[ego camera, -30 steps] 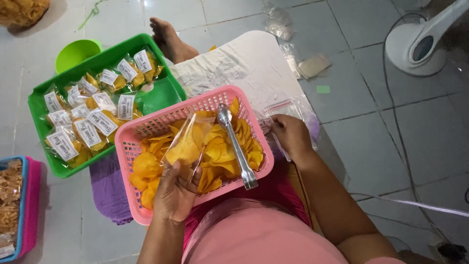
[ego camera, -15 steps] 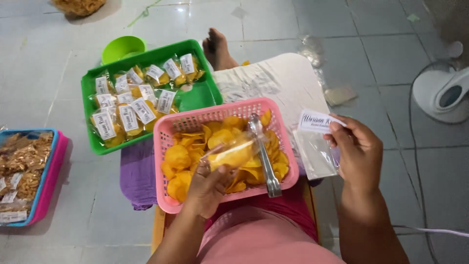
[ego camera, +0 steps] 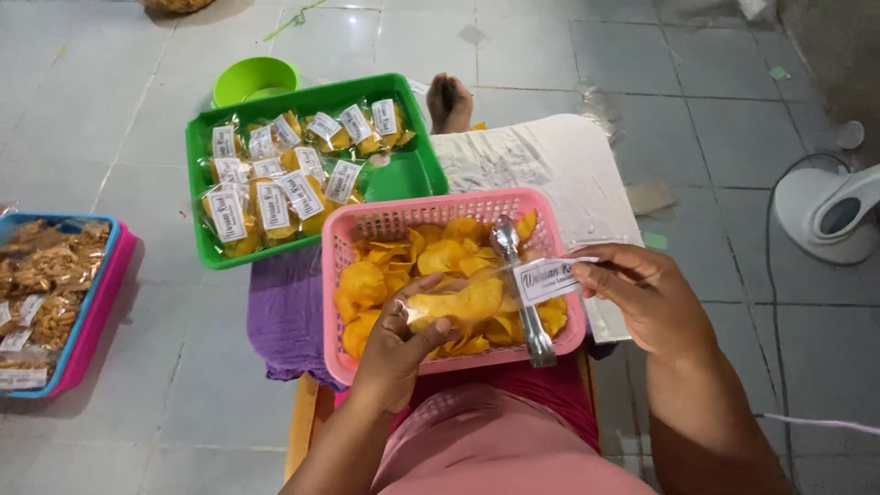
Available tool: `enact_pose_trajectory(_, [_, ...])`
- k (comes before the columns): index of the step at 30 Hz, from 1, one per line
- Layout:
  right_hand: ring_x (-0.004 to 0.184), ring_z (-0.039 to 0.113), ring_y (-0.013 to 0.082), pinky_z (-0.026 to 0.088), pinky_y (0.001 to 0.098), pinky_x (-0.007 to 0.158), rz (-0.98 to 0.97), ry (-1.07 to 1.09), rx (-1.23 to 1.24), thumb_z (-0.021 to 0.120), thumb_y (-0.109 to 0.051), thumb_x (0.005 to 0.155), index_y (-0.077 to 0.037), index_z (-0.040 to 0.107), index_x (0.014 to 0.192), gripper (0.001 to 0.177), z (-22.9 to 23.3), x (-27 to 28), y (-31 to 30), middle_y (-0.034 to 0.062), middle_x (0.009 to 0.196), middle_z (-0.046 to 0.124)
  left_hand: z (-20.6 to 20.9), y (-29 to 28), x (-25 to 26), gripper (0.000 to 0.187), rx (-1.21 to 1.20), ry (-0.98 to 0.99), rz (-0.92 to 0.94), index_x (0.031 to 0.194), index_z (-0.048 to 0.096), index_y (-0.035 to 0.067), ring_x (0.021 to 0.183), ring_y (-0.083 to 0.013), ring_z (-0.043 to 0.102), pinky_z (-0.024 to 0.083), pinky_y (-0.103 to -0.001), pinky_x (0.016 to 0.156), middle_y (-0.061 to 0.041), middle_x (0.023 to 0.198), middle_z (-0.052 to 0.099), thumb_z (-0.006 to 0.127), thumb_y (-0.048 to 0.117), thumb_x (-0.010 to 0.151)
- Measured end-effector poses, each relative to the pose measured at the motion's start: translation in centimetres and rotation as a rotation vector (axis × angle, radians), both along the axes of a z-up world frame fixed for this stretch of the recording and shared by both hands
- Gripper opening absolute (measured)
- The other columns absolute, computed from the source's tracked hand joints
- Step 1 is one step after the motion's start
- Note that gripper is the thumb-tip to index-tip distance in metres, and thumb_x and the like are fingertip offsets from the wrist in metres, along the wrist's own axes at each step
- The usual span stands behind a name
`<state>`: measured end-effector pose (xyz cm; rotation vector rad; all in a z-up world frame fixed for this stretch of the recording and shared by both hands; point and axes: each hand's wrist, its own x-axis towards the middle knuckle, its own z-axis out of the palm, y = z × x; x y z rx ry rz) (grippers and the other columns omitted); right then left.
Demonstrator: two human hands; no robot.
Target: Packaging yellow chips into small plastic bags using tongs and then inserting a product label.
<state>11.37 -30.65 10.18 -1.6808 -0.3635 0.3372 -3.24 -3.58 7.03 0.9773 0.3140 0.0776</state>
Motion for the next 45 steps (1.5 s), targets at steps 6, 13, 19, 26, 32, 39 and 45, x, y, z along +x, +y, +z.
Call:
enact_pose_trajectory(6, [0.074, 0.063, 0.0164, 0.052, 0.0272, 0.065, 0.19, 0.072, 0.0, 0.071, -0.009, 0.093, 0.006, 0.078, 0.112, 0.025, 0.0, -0.4, 3.0, 0.0136, 0.085, 0.077, -1.1, 1.5, -0.8, 0.055, 0.09, -0.039, -0.033, 0.138, 0.059, 0.012, 0.116, -0.0223, 0.069, 0.06, -0.035, 0.094, -0.013, 0.138, 0.07, 0.076, 0.015, 0.085])
enact_pose_trajectory(13, [0.074, 0.063, 0.0144, 0.055, 0.0298, 0.067, 0.112, -0.117, 0.178, 0.075, 0.004, 0.088, 0.006, 0.077, 0.104, 0.016, 2.5, -3.9, 6.8, 0.0137, 0.08, 0.072, -0.8, 2.3, -1.2, 0.062, 0.026, -0.072, 0.032, 0.143, 0.06, 0.0, 0.095, -0.0205, 0.072, 0.066, -0.033, 0.079, -0.018, 0.116, 0.075, 0.08, 0.005, 0.084])
enact_pose_trajectory(19, [0.067, 0.057, 0.0129, 0.05, 0.0276, 0.059, 0.145, -0.125, 0.092, 0.078, 0.0, 0.088, 0.004, 0.078, 0.097, 0.01, 2.1, -4.6, 7.0, 0.01, 0.074, 0.066, -0.1, 2.6, -1.7, 0.062, 0.007, -0.073, 0.009, 0.144, 0.059, 0.001, 0.09, -0.0177, 0.071, 0.066, -0.029, 0.073, -0.015, 0.111, 0.073, 0.08, 0.004, 0.085])
enact_pose_trajectory(26, [0.074, 0.057, 0.0181, 0.046, 0.0334, 0.065, 0.101, -0.165, 0.112, 0.081, -0.001, 0.085, 0.0, 0.074, 0.095, 0.012, 0.2, -4.4, 7.4, 0.0127, 0.082, 0.062, 0.3, 2.7, -1.6, 0.06, -0.006, -0.052, 0.0, 0.144, 0.058, 0.002, 0.092, -0.0205, 0.073, 0.066, -0.029, 0.07, -0.015, 0.112, 0.071, 0.078, 0.005, 0.087])
enact_pose_trajectory(32, [0.094, 0.06, 0.0186, 0.048, 0.0342, 0.083, 0.011, -0.037, 0.295, 0.076, -0.005, 0.092, -0.004, 0.067, 0.091, 0.009, -2.0, -4.6, 7.4, 0.0104, 0.097, 0.059, 0.0, 2.8, -1.4, 0.059, -0.008, -0.032, -0.027, 0.144, 0.059, 0.001, 0.094, -0.0242, 0.074, 0.066, -0.032, 0.071, -0.016, 0.111, 0.071, 0.078, 0.008, 0.088])
enact_pose_trajectory(39, [0.095, 0.056, 0.0184, 0.045, 0.0328, 0.077, 0.045, -0.072, 0.259, 0.071, -0.003, 0.095, -0.006, 0.061, 0.09, 0.011, -1.5, -5.3, 7.3, 0.0094, 0.099, 0.056, 0.4, 2.7, -1.3, 0.06, -0.031, -0.02, -0.065, 0.143, 0.06, 0.003, 0.094, -0.0248, 0.076, 0.066, -0.031, 0.071, -0.013, 0.108, 0.07, 0.08, 0.011, 0.087])
enact_pose_trajectory(45, [0.108, 0.05, 0.0221, 0.04, 0.0396, 0.093, 0.13, 0.13, 0.138, 0.04, -0.03, 0.111, -0.005, 0.065, 0.115, 0.036, -1.3, -4.7, 5.1, 0.0095, 0.117, 0.058, 0.0, 2.6, -1.2, 0.057, -0.035, -0.005, -0.057, 0.141, 0.061, 0.004, 0.094, -0.0246, 0.077, 0.066, -0.032, 0.072, -0.013, 0.106, 0.072, 0.079, 0.013, 0.088])
